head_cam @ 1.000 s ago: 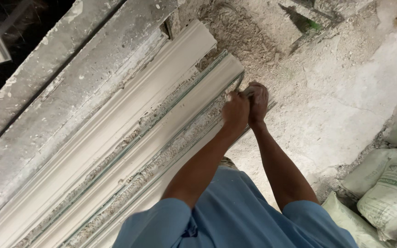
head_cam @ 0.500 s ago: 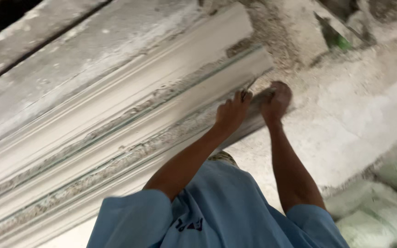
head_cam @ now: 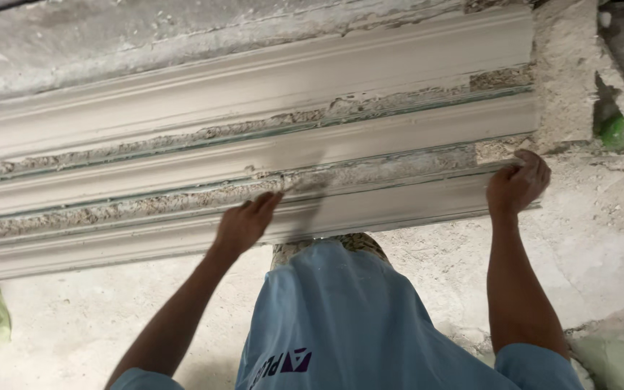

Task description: The person kneels beside long decorative plaster molding pieces laid on the floor and uses a small putty knife to scrape excess dried plaster out of the grooves along each piece. They work along the lengths of several moldings, brushing debris aside with the tool and their hand as they go.

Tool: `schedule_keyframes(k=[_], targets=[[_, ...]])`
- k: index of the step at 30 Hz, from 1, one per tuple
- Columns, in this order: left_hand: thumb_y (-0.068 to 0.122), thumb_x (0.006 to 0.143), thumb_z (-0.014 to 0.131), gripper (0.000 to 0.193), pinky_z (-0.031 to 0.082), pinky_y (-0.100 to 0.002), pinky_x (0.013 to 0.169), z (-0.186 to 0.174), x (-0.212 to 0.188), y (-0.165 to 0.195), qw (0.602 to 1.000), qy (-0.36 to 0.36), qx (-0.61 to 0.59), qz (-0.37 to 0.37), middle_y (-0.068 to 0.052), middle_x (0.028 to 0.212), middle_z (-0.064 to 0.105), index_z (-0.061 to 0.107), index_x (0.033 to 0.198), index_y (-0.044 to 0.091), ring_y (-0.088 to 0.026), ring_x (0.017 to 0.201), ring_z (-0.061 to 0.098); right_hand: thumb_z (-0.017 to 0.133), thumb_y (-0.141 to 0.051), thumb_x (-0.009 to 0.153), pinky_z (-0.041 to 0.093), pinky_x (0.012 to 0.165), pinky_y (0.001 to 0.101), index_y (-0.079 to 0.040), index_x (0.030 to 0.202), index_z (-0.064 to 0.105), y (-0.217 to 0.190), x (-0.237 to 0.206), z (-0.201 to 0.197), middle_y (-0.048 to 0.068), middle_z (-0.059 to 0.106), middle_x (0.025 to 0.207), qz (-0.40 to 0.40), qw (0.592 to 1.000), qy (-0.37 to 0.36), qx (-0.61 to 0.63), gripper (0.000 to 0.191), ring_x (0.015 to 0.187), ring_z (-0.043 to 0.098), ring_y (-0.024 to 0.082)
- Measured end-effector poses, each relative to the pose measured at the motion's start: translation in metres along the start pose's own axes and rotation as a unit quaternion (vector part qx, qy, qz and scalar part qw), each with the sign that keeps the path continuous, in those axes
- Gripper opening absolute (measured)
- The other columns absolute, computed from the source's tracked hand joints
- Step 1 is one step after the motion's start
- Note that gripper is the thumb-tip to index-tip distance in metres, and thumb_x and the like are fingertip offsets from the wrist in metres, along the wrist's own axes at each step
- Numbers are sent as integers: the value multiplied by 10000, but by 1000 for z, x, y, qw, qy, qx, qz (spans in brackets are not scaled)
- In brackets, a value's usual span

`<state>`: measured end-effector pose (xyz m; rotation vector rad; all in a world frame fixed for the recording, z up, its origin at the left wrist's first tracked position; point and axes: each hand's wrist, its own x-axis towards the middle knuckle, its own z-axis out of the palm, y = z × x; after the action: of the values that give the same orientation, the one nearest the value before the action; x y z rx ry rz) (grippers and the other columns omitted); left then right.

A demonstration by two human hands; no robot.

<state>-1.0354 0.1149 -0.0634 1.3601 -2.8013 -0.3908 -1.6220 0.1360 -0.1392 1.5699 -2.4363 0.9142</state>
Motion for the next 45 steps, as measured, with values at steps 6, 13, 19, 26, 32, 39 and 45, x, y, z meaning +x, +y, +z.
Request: schedule_keyframes(k=[6,13,19,26,32,39,45], targets=[[156,989,613,475,569,-287,465,-10,-15,-27,996,4,90,12,-21,1315,640,568,1452,255,-184,706,714,537,102,889,337,1141,546,-63,1159,643,-11,1,-6,164,651,1300,-10,999,-26,-39,334,1315,506,380],[84,958,631,546,554,-268,405,-3,8,1,993,61,87,58,-88,1286,651,524,1468,247,-198,712,729,545,76,956,301,1090,610,-28,1178,629,-22,6,-11,237,606,1310,-35,997,-45,-59,259,1286,482,439],[156,960,658,586,561,-343,483,-30,-59,19,966,135,-161,-153,-85,1093,757,453,1508,119,-204,667,713,525,92,957,370,1161,565,-18,1212,617,-89,-5,14,197,620,1283,-182,980,-23,78,293,1299,537,393],[182,1036,614,438,458,-318,514,-3,-202,67,653,369,-366,-551,-92,816,658,521,1434,24,-128,629,561,494,8,985,441,1043,524,-23,1069,574,-275,-99,50,187,619,1149,-293,895,-120,315,120,1140,579,370],[156,935,640,476,449,-301,441,55,-252,30,270,340,-621,-652,-75,925,631,514,1387,77,-177,584,613,529,62,920,471,1012,487,-19,1023,584,-393,-178,22,179,634,1112,-375,788,-254,417,143,1101,609,359],[56,890,708,440,378,-267,404,52,-221,-38,172,314,-813,-459,-45,796,556,514,1280,119,-115,519,489,557,70,928,503,968,471,-45,1014,604,-438,-220,9,157,639,1109,-437,769,-308,351,151,1099,619,357],[336,967,560,267,285,-260,353,48,-318,-39,227,240,-846,-418,1,798,581,566,1159,149,-107,440,401,562,0,948,458,1065,511,-15,1125,622,-445,-273,10,182,628,1210,-415,840,-271,220,188,1191,578,388]])
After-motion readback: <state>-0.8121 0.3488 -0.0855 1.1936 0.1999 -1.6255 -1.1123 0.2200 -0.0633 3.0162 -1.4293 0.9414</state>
